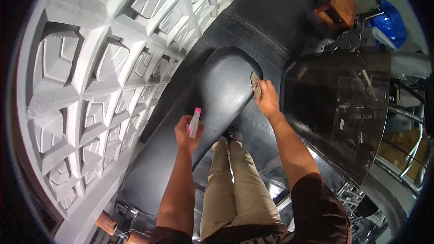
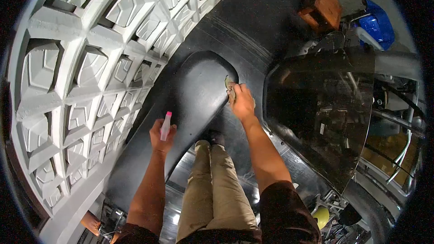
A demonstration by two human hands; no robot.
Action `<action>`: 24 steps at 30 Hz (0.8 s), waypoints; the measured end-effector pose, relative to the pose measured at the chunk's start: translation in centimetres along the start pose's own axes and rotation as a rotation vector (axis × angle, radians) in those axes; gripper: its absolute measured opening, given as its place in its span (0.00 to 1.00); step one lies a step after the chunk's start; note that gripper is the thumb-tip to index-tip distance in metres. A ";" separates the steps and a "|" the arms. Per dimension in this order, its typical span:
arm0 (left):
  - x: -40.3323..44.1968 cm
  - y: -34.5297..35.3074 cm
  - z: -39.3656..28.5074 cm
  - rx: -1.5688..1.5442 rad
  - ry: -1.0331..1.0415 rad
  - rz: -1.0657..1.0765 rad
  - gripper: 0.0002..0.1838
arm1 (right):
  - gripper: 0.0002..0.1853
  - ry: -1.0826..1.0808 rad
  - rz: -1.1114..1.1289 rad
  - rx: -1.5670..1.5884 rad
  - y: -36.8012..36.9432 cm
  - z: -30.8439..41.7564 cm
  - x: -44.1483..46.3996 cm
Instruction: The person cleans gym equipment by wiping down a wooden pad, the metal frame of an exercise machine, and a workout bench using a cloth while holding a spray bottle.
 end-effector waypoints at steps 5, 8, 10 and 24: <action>-0.3 -0.4 -2.0 -0.077 0.014 0.062 0.16 | 0.21 0.088 -0.051 0.070 4.7 4.3 -5.1; -1.3 -1.6 -2.7 -0.118 -0.069 0.226 0.15 | 0.22 0.002 0.160 0.268 8.1 8.1 -12.0; -2.5 -2.6 -1.0 -0.090 0.090 0.323 0.15 | 0.20 -0.021 0.317 0.433 7.5 10.5 -15.3; -10.1 -8.7 5.3 0.125 -0.046 0.253 0.14 | 0.19 0.349 0.161 0.435 3.4 -4.2 -18.5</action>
Point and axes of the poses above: each hand's wrist, its own x-axis towards the middle knuckle, its own y-axis out of the palm, z = x × y, the point moved 2 cm from there along x, towards the middle knuckle, and after that the axes turned 11 degrees about -y, right-handed, at the moved point
